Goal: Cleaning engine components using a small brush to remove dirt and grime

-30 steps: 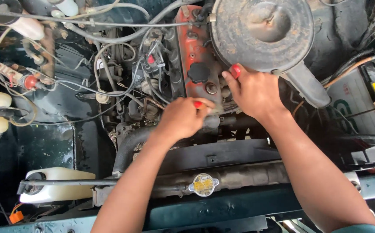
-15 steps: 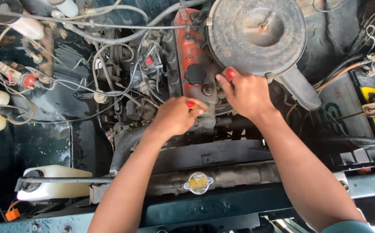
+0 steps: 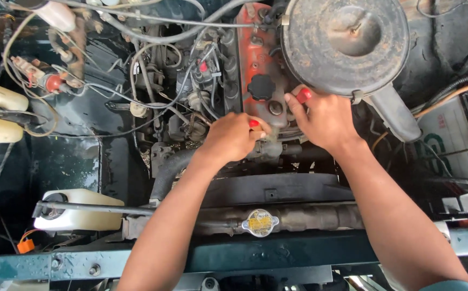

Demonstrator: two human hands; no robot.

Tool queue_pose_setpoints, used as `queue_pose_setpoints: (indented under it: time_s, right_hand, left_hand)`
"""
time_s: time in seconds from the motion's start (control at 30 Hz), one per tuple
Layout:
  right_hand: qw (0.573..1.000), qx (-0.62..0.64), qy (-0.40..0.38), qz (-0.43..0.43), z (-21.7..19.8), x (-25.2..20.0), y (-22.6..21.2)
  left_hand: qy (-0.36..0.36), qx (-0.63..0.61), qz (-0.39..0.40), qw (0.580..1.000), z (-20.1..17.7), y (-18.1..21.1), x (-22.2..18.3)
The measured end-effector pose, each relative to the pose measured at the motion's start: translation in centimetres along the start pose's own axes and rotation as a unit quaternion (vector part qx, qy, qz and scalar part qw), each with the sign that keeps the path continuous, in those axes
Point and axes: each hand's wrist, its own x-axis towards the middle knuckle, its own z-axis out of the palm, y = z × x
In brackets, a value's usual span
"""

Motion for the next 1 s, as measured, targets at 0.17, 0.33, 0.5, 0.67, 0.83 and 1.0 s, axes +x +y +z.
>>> queue_pose_setpoints:
  time_s: [0.17, 0.33, 0.5, 0.67, 0.83, 1.0]
  right_hand:
    - [1.0, 0.013, 0.004, 0.002, -0.1, 0.1, -0.4]
    - [1.0, -0.009, 0.009, -0.007, 0.2, 0.2, -0.4]
    - [1.0, 0.004, -0.012, 0.012, -0.4, 0.0, 0.1]
    - [1.0, 0.01, -0.007, 0.016, 0.4, 0.3, -0.3]
    - [0.999, 0.003, -0.027, 0.028, 0.4, -0.2, 1.0]
    - [0.999, -0.001, -0.022, 0.024, 0.4, 0.1, 0.1]
  left_hand:
    - [0.013, -0.003, 0.035, 0.999, 4.3, 2.0, 2.2]
    - [0.007, -0.025, 0.053, 0.998, 2.8, 1.7, 1.9]
    - [0.012, 0.003, -0.009, 1.0, 1.1, -0.9, 0.3]
    - [0.025, -0.024, 0.074, 0.997, 5.2, 1.5, 3.1]
    - [0.025, -0.022, 0.026, 0.999, 2.3, -0.2, 1.4]
    - [-0.002, -0.073, 0.041, 0.996, 2.2, 1.2, 1.0]
